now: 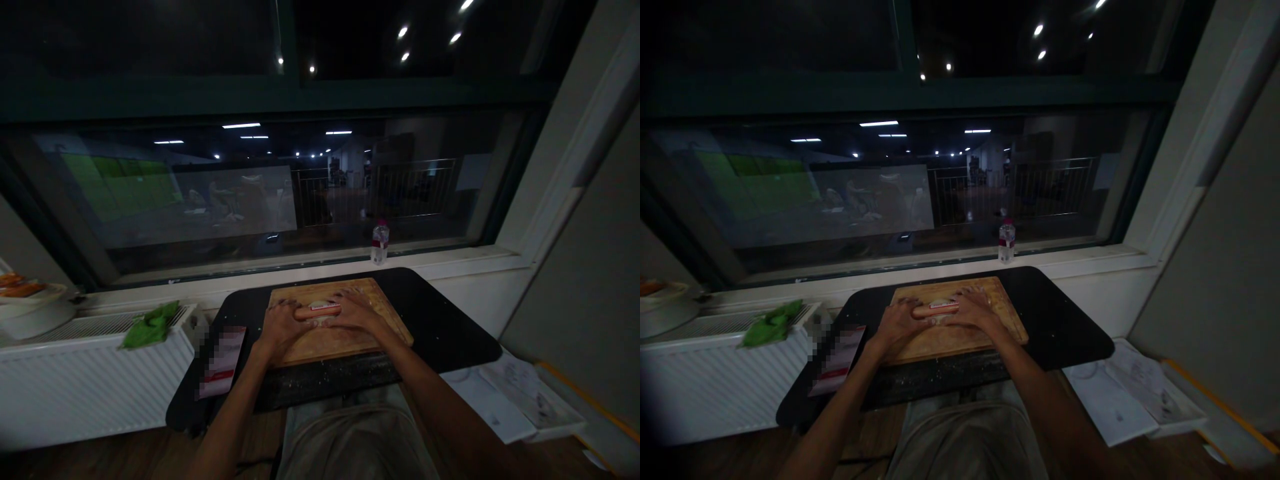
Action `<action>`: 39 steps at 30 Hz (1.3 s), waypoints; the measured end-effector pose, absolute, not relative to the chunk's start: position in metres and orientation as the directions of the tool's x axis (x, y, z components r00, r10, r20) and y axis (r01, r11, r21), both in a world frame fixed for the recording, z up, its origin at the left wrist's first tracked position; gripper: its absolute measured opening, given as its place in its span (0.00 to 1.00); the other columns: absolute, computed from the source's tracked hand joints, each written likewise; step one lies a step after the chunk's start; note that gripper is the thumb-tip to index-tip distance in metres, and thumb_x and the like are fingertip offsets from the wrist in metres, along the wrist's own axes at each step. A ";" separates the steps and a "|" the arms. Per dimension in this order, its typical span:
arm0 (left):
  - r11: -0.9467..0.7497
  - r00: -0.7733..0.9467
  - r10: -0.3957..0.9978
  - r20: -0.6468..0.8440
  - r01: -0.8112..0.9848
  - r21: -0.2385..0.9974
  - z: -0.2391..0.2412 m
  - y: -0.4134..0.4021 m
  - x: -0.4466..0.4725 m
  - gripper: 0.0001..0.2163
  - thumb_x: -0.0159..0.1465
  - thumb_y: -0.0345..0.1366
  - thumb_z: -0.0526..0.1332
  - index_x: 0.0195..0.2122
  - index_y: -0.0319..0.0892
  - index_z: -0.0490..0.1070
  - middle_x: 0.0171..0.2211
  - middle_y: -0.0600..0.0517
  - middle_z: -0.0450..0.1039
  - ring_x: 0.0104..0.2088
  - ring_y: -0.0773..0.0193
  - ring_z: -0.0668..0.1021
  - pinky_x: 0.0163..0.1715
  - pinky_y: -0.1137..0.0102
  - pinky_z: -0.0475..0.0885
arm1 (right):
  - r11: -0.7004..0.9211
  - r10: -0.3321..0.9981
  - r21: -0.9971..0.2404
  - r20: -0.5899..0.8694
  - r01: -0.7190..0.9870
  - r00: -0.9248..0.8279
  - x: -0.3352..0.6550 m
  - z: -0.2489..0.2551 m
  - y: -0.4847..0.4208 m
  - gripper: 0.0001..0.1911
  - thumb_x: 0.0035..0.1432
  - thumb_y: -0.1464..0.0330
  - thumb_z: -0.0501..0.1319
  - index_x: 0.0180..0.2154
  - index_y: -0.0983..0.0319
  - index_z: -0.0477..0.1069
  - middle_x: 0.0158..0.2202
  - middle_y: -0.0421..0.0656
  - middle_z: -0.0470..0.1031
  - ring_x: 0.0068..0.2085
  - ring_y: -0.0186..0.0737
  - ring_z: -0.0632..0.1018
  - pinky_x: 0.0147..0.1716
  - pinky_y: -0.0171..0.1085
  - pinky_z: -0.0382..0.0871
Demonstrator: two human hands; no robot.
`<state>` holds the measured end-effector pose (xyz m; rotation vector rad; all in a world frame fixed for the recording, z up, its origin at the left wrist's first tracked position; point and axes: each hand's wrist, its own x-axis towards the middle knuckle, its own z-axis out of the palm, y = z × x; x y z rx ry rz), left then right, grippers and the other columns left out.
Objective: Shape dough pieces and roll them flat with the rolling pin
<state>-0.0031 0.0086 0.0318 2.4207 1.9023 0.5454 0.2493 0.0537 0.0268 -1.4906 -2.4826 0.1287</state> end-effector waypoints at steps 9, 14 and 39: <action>-0.222 0.168 0.955 0.242 0.951 0.214 0.034 0.005 -0.001 0.27 0.65 0.64 0.68 0.52 0.48 0.85 0.54 0.44 0.85 0.58 0.44 0.82 0.55 0.58 0.74 | 0.432 0.901 -0.204 0.142 0.878 -0.410 0.238 0.028 0.049 0.46 0.55 0.34 0.71 0.66 0.53 0.78 0.65 0.51 0.79 0.66 0.65 0.74 0.70 0.61 0.59; -0.224 0.168 0.956 0.238 0.948 0.227 0.033 0.007 -0.002 0.26 0.65 0.63 0.69 0.52 0.48 0.85 0.55 0.43 0.85 0.58 0.45 0.82 0.56 0.60 0.74 | 0.464 0.885 -0.207 0.148 0.861 -0.441 0.238 0.030 0.047 0.41 0.59 0.37 0.70 0.66 0.51 0.77 0.67 0.49 0.77 0.67 0.62 0.74 0.71 0.59 0.58; -0.319 0.269 0.942 0.202 0.905 0.281 0.039 0.004 -0.010 0.25 0.70 0.55 0.65 0.60 0.46 0.83 0.61 0.43 0.82 0.62 0.45 0.80 0.64 0.60 0.71 | 0.467 0.882 -0.188 0.169 0.864 -0.440 0.239 0.028 0.046 0.46 0.59 0.31 0.66 0.67 0.51 0.76 0.66 0.50 0.78 0.67 0.63 0.73 0.72 0.60 0.55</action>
